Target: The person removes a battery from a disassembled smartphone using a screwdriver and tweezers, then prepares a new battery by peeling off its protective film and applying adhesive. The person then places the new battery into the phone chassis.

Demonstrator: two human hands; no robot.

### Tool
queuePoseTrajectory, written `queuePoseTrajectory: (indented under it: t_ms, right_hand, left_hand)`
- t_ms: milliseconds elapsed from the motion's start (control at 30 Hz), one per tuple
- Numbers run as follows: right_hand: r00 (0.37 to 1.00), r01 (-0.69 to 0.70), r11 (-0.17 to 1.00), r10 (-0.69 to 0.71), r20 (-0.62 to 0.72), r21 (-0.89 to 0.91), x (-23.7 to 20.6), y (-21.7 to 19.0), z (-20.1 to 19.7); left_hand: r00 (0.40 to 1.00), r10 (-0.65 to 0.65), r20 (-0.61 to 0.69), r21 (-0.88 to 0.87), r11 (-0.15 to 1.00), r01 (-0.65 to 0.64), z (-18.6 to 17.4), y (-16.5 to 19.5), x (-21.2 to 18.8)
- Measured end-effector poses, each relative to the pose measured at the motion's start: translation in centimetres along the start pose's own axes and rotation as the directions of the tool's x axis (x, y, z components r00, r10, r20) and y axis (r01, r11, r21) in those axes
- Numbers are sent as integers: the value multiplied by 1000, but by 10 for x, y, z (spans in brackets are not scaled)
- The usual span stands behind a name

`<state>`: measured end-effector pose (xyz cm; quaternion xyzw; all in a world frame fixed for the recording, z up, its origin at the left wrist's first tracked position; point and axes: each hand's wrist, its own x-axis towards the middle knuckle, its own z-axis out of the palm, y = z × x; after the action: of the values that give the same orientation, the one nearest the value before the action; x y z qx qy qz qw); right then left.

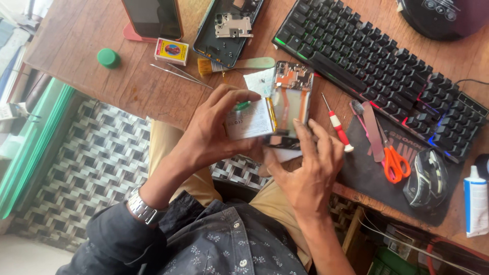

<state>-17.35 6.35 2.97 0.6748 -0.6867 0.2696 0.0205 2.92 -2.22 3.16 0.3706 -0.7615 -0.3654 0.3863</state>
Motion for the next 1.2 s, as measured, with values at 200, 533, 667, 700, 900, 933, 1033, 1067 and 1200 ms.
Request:
queuePoseTrajectory:
  t_ms: [200,533,667,700,900,933,1033,1067,1200]
  right_hand:
    - [997,37,999,-38,74,15,1,25,-3]
    - [982,143,981,-157,106,128,24,35,-41]
    - [959,241,932,-271,81,269,55,14,-53]
    - [946,285,915,-317,72,286,66,7,-50]
    - [718,497,648,-681,146,577,146,-48,23]
    - [663,516,645,-718,214,564,155,-57,37]
    - [591,649,596,-787,180,474,162,-82,71]
    - [607,633,648,-755,247,423,161,-89,78]
    - [640,571,755,-655,401,323,157,-102,90]
  left_hand:
    - [999,17,40,13,1000,-17,2,3,-3]
    - [998,-6,69,-21,1000,8,11,4,-1]
    - [990,42,135,61,997,-51,2,2,-9]
    - [985,35,166,70,996,-47,0,0,-10]
    - [972,170,161,28,984,-177,-2,-15,-9]
    - [975,150,165,46,986,-159,-1,-18,-10]
    - [979,114,167,86,988,-130,4,-25,-16]
    - [979,128,160,90,986,-143,6,-28,-17]
    - [977,153,151,49,986,-162,5,-35,-21]
